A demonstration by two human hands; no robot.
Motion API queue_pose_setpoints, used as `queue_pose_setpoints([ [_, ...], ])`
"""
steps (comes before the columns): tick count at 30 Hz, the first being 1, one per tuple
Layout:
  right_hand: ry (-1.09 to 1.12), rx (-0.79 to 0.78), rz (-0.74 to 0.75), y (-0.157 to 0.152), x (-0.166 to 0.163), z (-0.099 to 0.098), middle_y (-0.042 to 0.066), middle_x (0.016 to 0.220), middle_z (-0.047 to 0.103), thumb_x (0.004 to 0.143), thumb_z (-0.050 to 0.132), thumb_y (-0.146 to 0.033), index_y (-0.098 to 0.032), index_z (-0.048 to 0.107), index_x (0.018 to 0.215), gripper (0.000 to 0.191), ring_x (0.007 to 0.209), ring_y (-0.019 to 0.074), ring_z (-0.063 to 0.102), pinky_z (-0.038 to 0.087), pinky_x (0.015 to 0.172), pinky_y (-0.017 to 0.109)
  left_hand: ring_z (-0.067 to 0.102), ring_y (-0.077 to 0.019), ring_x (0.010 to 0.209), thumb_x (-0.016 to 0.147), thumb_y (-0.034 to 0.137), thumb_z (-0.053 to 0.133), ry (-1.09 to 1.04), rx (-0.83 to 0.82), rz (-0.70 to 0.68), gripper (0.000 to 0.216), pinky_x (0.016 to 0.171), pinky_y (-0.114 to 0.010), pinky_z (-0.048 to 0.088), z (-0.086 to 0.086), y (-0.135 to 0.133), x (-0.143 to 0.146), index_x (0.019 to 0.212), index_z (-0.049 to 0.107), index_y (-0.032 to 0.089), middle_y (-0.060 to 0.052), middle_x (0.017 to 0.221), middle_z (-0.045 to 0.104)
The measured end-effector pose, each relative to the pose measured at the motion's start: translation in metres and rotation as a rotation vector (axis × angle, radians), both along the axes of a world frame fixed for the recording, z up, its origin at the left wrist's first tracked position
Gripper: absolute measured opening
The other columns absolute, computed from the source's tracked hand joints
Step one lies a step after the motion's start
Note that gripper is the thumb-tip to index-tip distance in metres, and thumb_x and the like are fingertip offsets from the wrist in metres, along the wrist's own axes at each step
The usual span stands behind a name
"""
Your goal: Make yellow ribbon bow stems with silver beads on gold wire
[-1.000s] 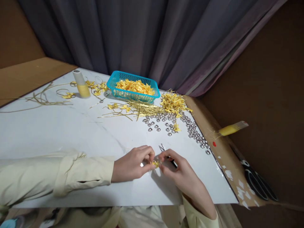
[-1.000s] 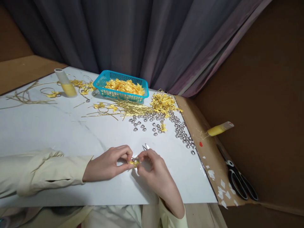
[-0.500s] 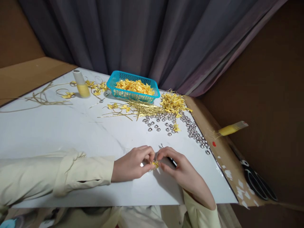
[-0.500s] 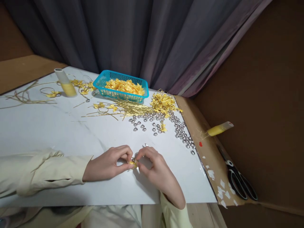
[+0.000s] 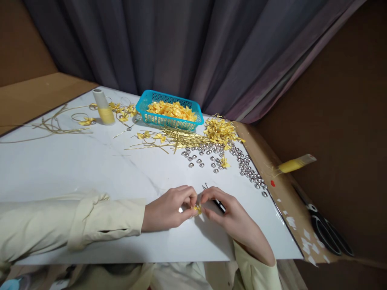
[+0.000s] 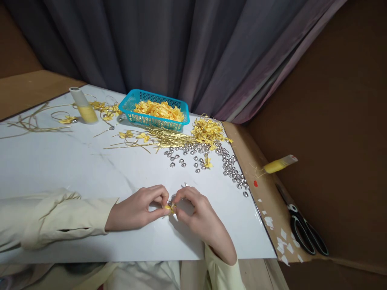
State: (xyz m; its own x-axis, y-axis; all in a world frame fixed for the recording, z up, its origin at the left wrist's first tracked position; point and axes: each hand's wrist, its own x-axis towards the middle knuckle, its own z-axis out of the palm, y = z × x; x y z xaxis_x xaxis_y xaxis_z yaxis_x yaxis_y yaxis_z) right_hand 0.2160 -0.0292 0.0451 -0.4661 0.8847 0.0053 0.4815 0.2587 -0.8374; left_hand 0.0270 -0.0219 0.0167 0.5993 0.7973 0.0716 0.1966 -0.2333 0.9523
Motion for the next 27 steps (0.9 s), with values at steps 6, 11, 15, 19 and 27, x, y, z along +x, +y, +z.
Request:
queue_pose_setpoints([
  [6, -0.007, -0.012, -0.024, -0.0015, -0.001, 0.0033, 0.002, 0.081, 0.059, 0.073, 0.052, -0.011, -0.021, 0.054, 0.077, 0.01, 0.08, 0.0161, 0.056, 0.043, 0.073, 0.028, 0.06, -0.0111, 0.07, 0.079, 0.015, 0.055, 0.012, -0.007, -0.001, 0.013, 0.065, -0.022, 0.045, -0.0006, -0.0006, -0.0006, 0.074, 0.043, 0.018, 0.003, 0.078, 0.048],
  [11, -0.02, -0.044, -0.081, -0.0036, -0.0002, 0.001, 0.002, 0.082, 0.059, 0.073, 0.052, -0.013, -0.02, 0.054, 0.078, 0.009, 0.079, 0.0163, 0.056, 0.042, 0.072, 0.028, 0.057, -0.0115, 0.069, 0.08, 0.018, 0.054, 0.041, 0.028, 0.001, 0.013, 0.065, -0.023, 0.045, -0.0011, 0.0, -0.0011, 0.074, 0.043, 0.018, 0.002, 0.077, 0.049],
  [15, -0.023, -0.062, -0.107, -0.0043, 0.0002, -0.0004, 0.002, 0.082, 0.06, 0.073, 0.052, -0.014, -0.019, 0.053, 0.078, 0.007, 0.079, 0.0163, 0.056, 0.043, 0.072, 0.028, 0.055, -0.0116, 0.069, 0.08, 0.018, 0.054, 0.047, 0.052, -0.001, 0.013, 0.064, -0.023, 0.045, -0.0004, 0.0001, -0.0007, 0.074, 0.043, 0.019, 0.002, 0.075, 0.049],
  [19, -0.04, -0.04, -0.101, -0.0027, -0.0001, 0.0006, 0.002, 0.08, 0.06, 0.072, 0.052, -0.016, -0.019, 0.054, 0.077, 0.006, 0.077, 0.0162, 0.056, 0.043, 0.07, 0.028, 0.054, -0.0113, 0.069, 0.08, 0.018, 0.054, 0.053, 0.055, 0.003, 0.013, 0.064, -0.022, 0.045, 0.0003, 0.0, -0.0003, 0.073, 0.042, 0.019, 0.002, 0.075, 0.049],
  [27, -0.073, -0.036, -0.139, -0.005, 0.0001, 0.0011, 0.002, 0.081, 0.061, 0.073, 0.053, -0.017, -0.02, 0.054, 0.078, 0.006, 0.077, 0.0163, 0.056, 0.043, 0.07, 0.027, 0.055, -0.011, 0.067, 0.079, 0.017, 0.055, 0.051, 0.051, 0.006, 0.013, 0.064, -0.023, 0.045, 0.0003, 0.0002, -0.0008, 0.073, 0.043, 0.019, 0.003, 0.075, 0.049],
])
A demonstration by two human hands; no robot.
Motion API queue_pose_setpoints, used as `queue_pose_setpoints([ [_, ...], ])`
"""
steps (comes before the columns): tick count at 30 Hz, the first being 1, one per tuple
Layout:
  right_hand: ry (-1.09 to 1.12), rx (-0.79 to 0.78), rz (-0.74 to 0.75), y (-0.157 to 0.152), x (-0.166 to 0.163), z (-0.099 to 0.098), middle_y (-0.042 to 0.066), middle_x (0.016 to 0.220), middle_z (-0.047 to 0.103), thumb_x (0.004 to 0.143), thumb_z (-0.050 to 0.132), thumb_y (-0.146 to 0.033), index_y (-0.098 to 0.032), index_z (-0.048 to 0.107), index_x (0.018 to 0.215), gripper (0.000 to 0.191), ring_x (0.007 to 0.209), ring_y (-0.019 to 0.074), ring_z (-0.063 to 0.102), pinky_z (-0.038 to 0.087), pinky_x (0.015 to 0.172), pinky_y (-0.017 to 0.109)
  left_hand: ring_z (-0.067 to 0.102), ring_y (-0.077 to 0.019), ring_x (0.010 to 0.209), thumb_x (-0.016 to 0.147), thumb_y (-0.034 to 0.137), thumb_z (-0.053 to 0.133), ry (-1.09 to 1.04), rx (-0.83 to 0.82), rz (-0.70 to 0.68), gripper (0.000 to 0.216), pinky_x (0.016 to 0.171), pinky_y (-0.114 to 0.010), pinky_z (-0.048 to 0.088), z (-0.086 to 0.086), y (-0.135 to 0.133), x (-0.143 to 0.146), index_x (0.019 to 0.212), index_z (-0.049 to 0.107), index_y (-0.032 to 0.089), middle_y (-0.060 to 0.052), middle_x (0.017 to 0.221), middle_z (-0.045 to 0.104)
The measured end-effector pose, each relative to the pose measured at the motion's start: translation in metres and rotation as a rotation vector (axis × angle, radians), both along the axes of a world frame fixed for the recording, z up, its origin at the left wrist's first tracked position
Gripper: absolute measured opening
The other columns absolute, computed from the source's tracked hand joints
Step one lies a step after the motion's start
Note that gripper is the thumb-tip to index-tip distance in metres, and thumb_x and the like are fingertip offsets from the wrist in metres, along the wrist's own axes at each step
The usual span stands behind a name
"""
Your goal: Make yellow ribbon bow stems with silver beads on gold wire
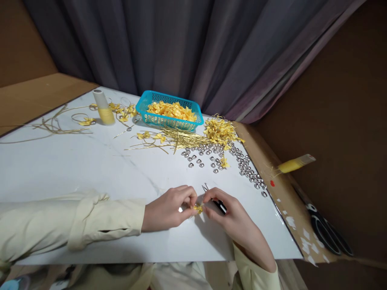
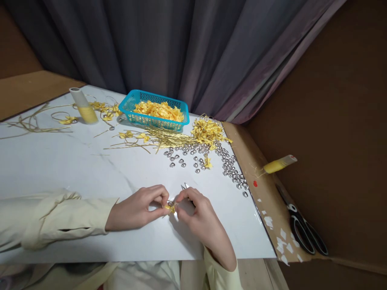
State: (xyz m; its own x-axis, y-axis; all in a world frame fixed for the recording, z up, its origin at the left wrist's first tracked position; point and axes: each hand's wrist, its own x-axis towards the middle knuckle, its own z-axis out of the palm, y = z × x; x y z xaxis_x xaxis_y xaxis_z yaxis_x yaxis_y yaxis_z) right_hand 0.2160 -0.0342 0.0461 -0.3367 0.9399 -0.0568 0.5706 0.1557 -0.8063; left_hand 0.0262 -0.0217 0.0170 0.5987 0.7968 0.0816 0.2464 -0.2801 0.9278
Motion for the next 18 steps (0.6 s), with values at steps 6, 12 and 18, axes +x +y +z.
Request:
queue_pose_setpoints([
  [6, 0.091, -0.042, -0.006, -0.005, -0.002, -0.009, 0.002, 0.085, 0.058, 0.071, 0.057, -0.017, -0.019, 0.053, 0.08, 0.009, 0.08, 0.0159, 0.055, 0.043, 0.073, 0.027, 0.058, -0.0109, 0.069, 0.079, 0.015, 0.055, -0.043, -0.049, -0.009, 0.013, 0.065, -0.023, 0.045, 0.001, 0.0, 0.0, 0.073, 0.043, 0.018, 0.003, 0.076, 0.047],
  [12, 0.173, -0.093, 0.009, -0.005, -0.005, -0.01, 0.002, 0.083, 0.056, 0.07, 0.053, -0.013, -0.019, 0.053, 0.076, 0.008, 0.081, 0.0156, 0.055, 0.043, 0.074, 0.028, 0.06, -0.0114, 0.071, 0.079, 0.015, 0.054, -0.057, -0.046, -0.011, 0.013, 0.066, -0.023, 0.046, 0.0, 0.0, 0.0, 0.073, 0.043, 0.018, 0.003, 0.077, 0.048],
  [18, 0.152, -0.1, -0.001, -0.004, -0.004, -0.01, 0.002, 0.082, 0.058, 0.071, 0.054, -0.014, -0.02, 0.053, 0.075, 0.007, 0.079, 0.0153, 0.055, 0.043, 0.074, 0.027, 0.059, -0.0114, 0.069, 0.079, 0.016, 0.055, -0.035, -0.029, -0.009, 0.014, 0.065, -0.023, 0.046, 0.0, 0.0, 0.001, 0.073, 0.043, 0.018, 0.003, 0.076, 0.049],
])
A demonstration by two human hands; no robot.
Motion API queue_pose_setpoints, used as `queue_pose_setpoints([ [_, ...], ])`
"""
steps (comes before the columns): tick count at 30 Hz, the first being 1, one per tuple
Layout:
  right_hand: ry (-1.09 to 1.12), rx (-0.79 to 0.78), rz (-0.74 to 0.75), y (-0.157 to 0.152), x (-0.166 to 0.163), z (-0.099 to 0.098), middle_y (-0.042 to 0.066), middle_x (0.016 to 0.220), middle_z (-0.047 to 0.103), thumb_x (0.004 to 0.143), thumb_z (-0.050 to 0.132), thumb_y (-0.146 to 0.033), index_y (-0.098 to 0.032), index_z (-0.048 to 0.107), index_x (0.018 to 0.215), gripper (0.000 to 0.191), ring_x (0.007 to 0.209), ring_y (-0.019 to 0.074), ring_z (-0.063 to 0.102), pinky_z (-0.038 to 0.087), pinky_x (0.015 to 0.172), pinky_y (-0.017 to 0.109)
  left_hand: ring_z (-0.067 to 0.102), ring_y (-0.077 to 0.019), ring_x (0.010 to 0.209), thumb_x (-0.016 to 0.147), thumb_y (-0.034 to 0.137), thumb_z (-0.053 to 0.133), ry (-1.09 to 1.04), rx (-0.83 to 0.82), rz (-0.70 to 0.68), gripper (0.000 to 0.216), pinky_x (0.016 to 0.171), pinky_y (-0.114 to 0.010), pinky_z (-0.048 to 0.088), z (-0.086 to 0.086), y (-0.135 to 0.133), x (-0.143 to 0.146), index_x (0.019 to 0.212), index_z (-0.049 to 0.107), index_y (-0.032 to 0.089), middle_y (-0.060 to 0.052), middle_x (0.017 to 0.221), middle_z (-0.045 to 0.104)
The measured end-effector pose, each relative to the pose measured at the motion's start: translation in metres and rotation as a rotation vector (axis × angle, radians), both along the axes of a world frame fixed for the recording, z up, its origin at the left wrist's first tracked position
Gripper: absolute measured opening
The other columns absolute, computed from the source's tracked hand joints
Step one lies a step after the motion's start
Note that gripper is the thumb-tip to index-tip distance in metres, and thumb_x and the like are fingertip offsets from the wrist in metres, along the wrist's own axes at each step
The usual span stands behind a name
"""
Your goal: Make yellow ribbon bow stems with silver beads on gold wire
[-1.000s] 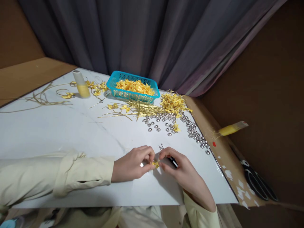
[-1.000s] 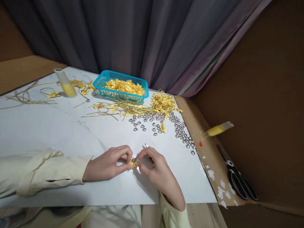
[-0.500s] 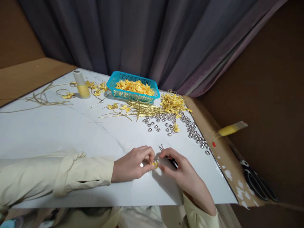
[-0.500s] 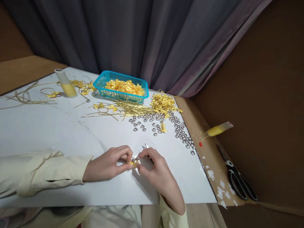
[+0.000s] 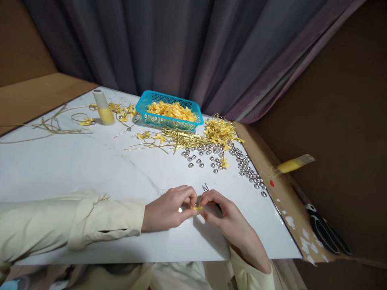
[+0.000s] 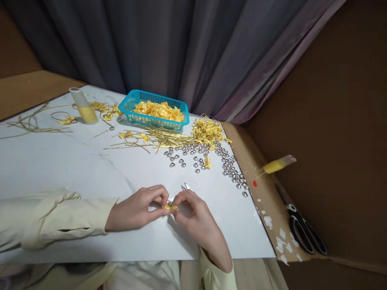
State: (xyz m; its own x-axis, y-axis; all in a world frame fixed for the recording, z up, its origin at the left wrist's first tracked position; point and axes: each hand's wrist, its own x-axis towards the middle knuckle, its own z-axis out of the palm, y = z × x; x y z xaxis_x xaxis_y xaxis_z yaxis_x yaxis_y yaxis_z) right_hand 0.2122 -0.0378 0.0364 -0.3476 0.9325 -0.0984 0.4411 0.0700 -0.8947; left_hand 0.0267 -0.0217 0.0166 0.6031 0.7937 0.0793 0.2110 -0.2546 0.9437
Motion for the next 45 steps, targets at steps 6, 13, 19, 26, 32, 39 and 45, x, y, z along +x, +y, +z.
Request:
queue_pose_setpoints([
  [6, -0.001, -0.003, -0.019, 0.0, 0.001, -0.001, 0.001, 0.08, 0.057, 0.071, 0.055, -0.016, -0.02, 0.053, 0.074, 0.005, 0.076, 0.0149, 0.055, 0.044, 0.071, 0.027, 0.059, -0.011, 0.069, 0.079, 0.016, 0.054, 0.001, 0.012, 0.003, 0.014, 0.065, -0.023, 0.046, 0.001, -0.001, 0.0, 0.073, 0.042, 0.019, 0.003, 0.077, 0.049],
  [13, -0.022, 0.005, -0.061, -0.005, 0.0, 0.007, 0.001, 0.078, 0.058, 0.07, 0.053, -0.017, -0.02, 0.051, 0.072, 0.004, 0.077, 0.0154, 0.055, 0.043, 0.07, 0.026, 0.059, -0.011, 0.069, 0.08, 0.018, 0.054, 0.01, 0.038, 0.006, 0.013, 0.066, -0.023, 0.046, 0.0, 0.0, -0.001, 0.074, 0.043, 0.019, 0.003, 0.077, 0.05],
  [19, -0.025, 0.008, -0.076, -0.007, -0.004, 0.004, 0.002, 0.078, 0.058, 0.07, 0.052, -0.02, -0.02, 0.05, 0.074, 0.004, 0.076, 0.0158, 0.055, 0.043, 0.07, 0.027, 0.06, -0.0111, 0.07, 0.079, 0.016, 0.055, 0.013, 0.02, 0.007, 0.013, 0.066, -0.022, 0.046, 0.0, 0.0, 0.0, 0.074, 0.043, 0.019, 0.003, 0.077, 0.05],
  [26, -0.026, 0.017, -0.085, -0.006, -0.006, 0.001, 0.002, 0.079, 0.059, 0.071, 0.054, -0.021, -0.02, 0.051, 0.076, 0.006, 0.076, 0.0161, 0.056, 0.044, 0.07, 0.028, 0.061, -0.012, 0.072, 0.08, 0.018, 0.054, 0.008, 0.013, 0.006, 0.013, 0.067, -0.023, 0.046, 0.001, -0.001, -0.001, 0.073, 0.043, 0.019, 0.002, 0.078, 0.051],
  [32, -0.059, 0.035, -0.144, -0.006, -0.005, 0.002, 0.002, 0.078, 0.059, 0.07, 0.053, -0.021, -0.019, 0.052, 0.075, 0.005, 0.074, 0.0164, 0.056, 0.044, 0.067, 0.027, 0.057, -0.0118, 0.071, 0.081, 0.018, 0.054, 0.041, 0.061, 0.001, 0.012, 0.067, -0.023, 0.046, 0.0, 0.0, -0.001, 0.074, 0.044, 0.019, 0.002, 0.077, 0.051],
  [39, -0.113, 0.041, -0.187, -0.009, -0.008, 0.003, 0.004, 0.078, 0.061, 0.07, 0.051, -0.022, -0.019, 0.054, 0.075, 0.006, 0.073, 0.0171, 0.056, 0.043, 0.065, 0.027, 0.055, -0.0115, 0.071, 0.08, 0.018, 0.055, 0.034, 0.079, 0.001, 0.013, 0.066, -0.022, 0.045, -0.002, -0.001, -0.001, 0.074, 0.044, 0.019, 0.002, 0.077, 0.051],
  [45, -0.177, 0.071, -0.172, -0.012, -0.007, 0.003, 0.004, 0.078, 0.061, 0.07, 0.051, -0.019, -0.019, 0.052, 0.074, 0.004, 0.076, 0.0182, 0.057, 0.042, 0.067, 0.028, 0.057, -0.0109, 0.068, 0.08, 0.018, 0.054, 0.022, 0.043, 0.007, 0.014, 0.065, -0.023, 0.046, 0.0, -0.001, -0.001, 0.073, 0.043, 0.019, 0.002, 0.076, 0.049],
])
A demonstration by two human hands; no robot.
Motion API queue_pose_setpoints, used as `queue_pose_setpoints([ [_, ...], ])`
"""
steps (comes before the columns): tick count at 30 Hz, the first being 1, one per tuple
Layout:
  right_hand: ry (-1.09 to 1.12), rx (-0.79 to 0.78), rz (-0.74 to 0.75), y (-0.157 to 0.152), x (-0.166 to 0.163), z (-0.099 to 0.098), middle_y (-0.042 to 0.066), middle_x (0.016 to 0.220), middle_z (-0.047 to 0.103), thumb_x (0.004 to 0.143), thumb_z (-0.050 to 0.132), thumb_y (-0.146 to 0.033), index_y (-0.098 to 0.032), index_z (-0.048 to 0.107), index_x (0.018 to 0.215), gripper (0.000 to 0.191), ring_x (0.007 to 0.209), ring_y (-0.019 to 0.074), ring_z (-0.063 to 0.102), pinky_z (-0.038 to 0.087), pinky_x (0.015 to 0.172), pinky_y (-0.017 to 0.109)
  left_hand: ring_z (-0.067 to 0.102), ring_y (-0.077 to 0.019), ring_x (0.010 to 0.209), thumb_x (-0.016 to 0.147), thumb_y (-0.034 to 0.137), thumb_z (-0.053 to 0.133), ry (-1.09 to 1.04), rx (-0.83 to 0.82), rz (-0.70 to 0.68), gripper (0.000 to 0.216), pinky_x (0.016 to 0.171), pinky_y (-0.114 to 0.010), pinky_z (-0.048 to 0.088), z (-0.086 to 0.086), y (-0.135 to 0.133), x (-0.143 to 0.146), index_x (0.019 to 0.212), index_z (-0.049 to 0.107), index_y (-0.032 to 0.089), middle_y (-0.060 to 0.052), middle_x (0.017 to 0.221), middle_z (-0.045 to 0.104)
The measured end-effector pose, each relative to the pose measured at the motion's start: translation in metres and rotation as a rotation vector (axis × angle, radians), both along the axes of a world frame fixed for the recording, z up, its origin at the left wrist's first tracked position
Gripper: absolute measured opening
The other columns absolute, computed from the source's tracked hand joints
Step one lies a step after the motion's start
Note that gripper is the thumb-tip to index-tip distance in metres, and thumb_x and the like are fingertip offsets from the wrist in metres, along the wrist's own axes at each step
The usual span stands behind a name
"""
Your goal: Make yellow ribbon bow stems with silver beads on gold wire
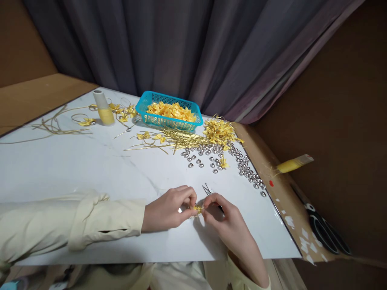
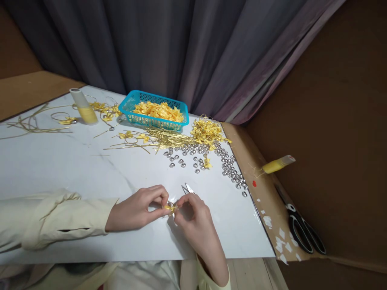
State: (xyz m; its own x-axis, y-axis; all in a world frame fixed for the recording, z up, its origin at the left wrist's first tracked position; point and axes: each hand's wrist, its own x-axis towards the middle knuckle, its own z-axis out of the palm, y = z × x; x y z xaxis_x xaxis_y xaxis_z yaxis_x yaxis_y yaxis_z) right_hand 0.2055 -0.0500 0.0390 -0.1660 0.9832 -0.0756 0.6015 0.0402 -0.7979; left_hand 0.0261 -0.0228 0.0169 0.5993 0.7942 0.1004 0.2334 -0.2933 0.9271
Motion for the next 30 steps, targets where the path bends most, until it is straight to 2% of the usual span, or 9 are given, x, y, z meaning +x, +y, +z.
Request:
queue_pose_setpoints([
  [4, -0.009, 0.079, 0.033, -0.005, 0.0, 0.003, 0.002, 0.076, 0.06, 0.071, 0.05, -0.017, -0.02, 0.052, 0.074, 0.005, 0.076, 0.0178, 0.056, 0.042, 0.068, 0.028, 0.058, -0.0118, 0.071, 0.08, 0.017, 0.055, 0.002, -0.01, 0.001, 0.014, 0.066, -0.023, 0.046, 0.0, 0.0, 0.0, 0.073, 0.043, 0.019, 0.003, 0.075, 0.049],
  [9, 0.002, 0.255, 0.034, -0.009, -0.003, 0.0, 0.001, 0.077, 0.059, 0.074, 0.05, -0.013, -0.02, 0.05, 0.075, 0.008, 0.077, 0.0171, 0.055, 0.042, 0.07, 0.028, 0.057, -0.0108, 0.069, 0.079, 0.017, 0.055, 0.001, -0.015, -0.002, 0.014, 0.065, -0.022, 0.044, 0.0, 0.001, 0.0, 0.073, 0.043, 0.018, 0.003, 0.076, 0.048],
  [15, 0.016, 0.421, -0.065, -0.008, -0.009, -0.01, 0.002, 0.077, 0.058, 0.078, 0.048, -0.011, -0.021, 0.049, 0.074, 0.01, 0.079, 0.0169, 0.055, 0.042, 0.072, 0.028, 0.056, -0.0108, 0.07, 0.08, 0.016, 0.053, 0.003, -0.009, -0.011, 0.012, 0.066, -0.022, 0.045, 0.001, 0.001, 0.0, 0.074, 0.043, 0.019, 0.003, 0.077, 0.049],
  [19, 0.066, 0.378, -0.099, -0.008, -0.006, -0.009, 0.002, 0.078, 0.059, 0.079, 0.047, -0.013, -0.02, 0.05, 0.074, 0.009, 0.079, 0.0161, 0.056, 0.044, 0.072, 0.027, 0.056, -0.0118, 0.072, 0.08, 0.017, 0.054, 0.013, 0.006, -0.004, 0.012, 0.068, -0.023, 0.046, 0.0, 0.001, 0.0, 0.073, 0.043, 0.019, 0.002, 0.077, 0.05],
  [24, 0.039, 0.203, -0.075, -0.007, 0.001, -0.01, 0.005, 0.087, 0.062, 0.079, 0.052, -0.021, -0.019, 0.057, 0.086, 0.008, 0.084, 0.0182, 0.058, 0.046, 0.074, 0.029, 0.056, -0.0116, 0.07, 0.08, 0.018, 0.054, 0.02, 0.024, 0.003, 0.013, 0.066, -0.023, 0.045, -0.001, 0.001, 0.0, 0.074, 0.043, 0.019, 0.003, 0.076, 0.049],
  [30, 0.152, 0.173, -0.014, -0.007, 0.0, -0.012, 0.005, 0.084, 0.061, 0.077, 0.055, -0.019, -0.019, 0.053, 0.073, 0.004, 0.084, 0.0173, 0.059, 0.047, 0.075, 0.028, 0.058, -0.011, 0.071, 0.08, 0.017, 0.055, -0.019, -0.028, 0.001, 0.013, 0.066, -0.022, 0.045, 0.0, 0.001, 0.001, 0.074, 0.044, 0.018, 0.003, 0.077, 0.049],
])
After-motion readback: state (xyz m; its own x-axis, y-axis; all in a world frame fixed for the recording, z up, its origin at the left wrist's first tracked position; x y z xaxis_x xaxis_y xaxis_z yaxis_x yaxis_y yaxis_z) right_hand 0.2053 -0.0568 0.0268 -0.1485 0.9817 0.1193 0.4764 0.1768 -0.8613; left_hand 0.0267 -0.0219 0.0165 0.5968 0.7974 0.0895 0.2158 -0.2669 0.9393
